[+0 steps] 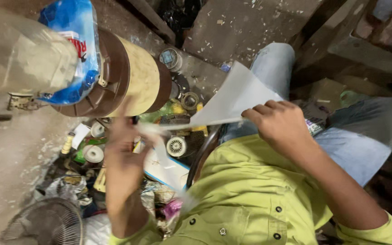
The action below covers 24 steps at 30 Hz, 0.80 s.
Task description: The person cuts strips of white insulating material using scissors and inserts them into the slots of a motor stator. They use a green-handled screwdriver to press the material into place and repeat the process across multiple slots.
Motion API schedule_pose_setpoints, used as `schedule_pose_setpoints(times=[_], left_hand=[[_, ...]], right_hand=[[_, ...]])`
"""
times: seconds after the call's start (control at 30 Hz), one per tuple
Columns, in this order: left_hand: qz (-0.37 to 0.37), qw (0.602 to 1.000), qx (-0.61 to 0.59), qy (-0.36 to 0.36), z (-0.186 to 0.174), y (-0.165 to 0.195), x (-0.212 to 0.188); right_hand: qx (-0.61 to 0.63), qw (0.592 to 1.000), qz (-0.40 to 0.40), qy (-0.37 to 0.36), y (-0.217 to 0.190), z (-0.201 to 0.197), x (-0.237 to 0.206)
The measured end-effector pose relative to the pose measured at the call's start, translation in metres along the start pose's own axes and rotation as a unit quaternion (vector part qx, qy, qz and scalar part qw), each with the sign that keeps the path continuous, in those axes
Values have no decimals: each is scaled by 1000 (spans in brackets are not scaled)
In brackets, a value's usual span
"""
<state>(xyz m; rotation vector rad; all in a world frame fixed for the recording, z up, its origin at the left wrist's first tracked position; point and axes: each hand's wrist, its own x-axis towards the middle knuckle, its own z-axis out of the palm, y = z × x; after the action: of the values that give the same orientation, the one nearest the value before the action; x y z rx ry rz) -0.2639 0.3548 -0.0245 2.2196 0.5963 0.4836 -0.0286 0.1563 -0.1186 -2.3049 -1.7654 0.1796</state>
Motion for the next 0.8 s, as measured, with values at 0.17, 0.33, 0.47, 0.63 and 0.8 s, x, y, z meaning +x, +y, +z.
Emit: schedule_pose_setpoints(times=[0.17,0.33,0.47,0.63,0.8], left_hand=[[103,926,127,-341,35,15,37],[228,875,136,-404,61,-13,88],[49,813,76,-575,83,-40,111],[-123,778,-221,-575,117,-64,100],[-131,710,-236,-650,121,-72,100]], right_hand=[[95,988,-55,-105,11,-40,22],[162,945,-32,-284,28,-80,41],[188,928,20,-320,42,-76,42],[10,972,-220,84,23,-25,1],[65,984,-93,-139,13,9,-21]])
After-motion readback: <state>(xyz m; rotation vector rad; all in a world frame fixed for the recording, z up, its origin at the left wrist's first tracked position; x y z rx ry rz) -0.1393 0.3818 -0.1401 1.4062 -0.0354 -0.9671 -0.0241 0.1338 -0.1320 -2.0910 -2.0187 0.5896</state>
